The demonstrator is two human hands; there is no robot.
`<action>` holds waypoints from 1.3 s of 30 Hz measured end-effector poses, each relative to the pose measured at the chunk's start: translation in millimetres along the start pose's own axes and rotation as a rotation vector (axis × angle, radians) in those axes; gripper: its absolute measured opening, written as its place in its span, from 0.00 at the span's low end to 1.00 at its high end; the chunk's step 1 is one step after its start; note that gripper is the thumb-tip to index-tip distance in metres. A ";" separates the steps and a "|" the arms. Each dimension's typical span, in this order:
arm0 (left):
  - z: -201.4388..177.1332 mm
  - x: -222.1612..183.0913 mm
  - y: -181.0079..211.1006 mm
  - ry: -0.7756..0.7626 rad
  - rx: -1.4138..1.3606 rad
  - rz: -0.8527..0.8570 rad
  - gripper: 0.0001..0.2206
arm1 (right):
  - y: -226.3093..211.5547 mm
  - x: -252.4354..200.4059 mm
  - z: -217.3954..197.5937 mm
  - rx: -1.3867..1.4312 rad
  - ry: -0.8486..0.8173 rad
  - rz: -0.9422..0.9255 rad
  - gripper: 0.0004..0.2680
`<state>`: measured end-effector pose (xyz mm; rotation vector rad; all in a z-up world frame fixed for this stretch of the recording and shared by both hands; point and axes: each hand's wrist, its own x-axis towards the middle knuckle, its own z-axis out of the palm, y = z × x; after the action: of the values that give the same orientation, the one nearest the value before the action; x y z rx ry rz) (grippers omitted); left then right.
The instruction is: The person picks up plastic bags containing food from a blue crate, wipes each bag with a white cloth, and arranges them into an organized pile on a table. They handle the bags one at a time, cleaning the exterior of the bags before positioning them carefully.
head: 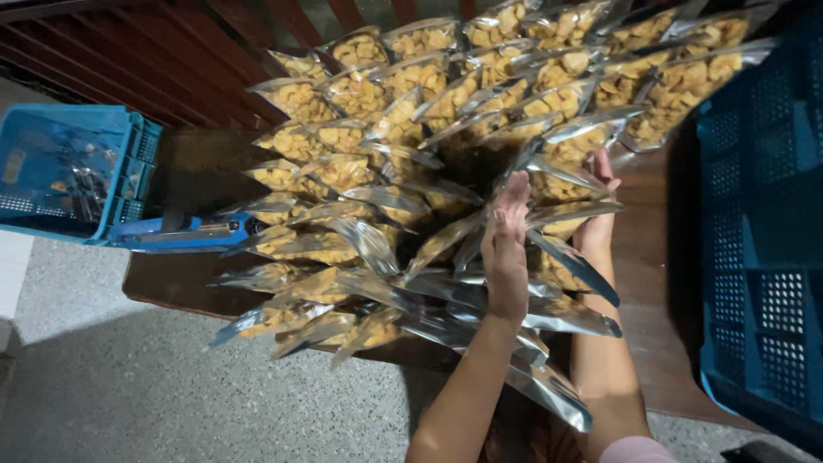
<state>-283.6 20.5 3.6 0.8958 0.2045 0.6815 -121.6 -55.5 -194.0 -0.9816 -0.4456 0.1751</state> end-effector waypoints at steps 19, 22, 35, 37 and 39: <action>0.1 7.9 21.0 0.040 0.100 -0.046 0.30 | 1.2 3.9 15.1 -0.017 0.128 0.074 0.30; 0.0 7.0 21.0 0.040 0.151 -0.054 0.29 | -23.6 2.9 21.8 -0.007 0.151 0.087 0.29; 112.8 -0.3 112.6 0.061 0.045 -0.280 0.26 | -365.0 -81.8 64.9 0.056 0.266 0.229 0.23; 137.8 -9.3 118.1 0.015 -0.043 -0.342 0.27 | -413.6 -103.2 32.4 -0.027 0.291 0.183 0.19; 166.5 -11.1 111.5 -0.027 -0.109 -0.360 0.26 | -449.9 -117.0 -5.8 -0.110 0.316 0.125 0.15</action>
<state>-270.8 -46.5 192.4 0.7388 0.2934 0.3423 -248.9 -347.3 144.7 -1.1238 -0.1051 0.1059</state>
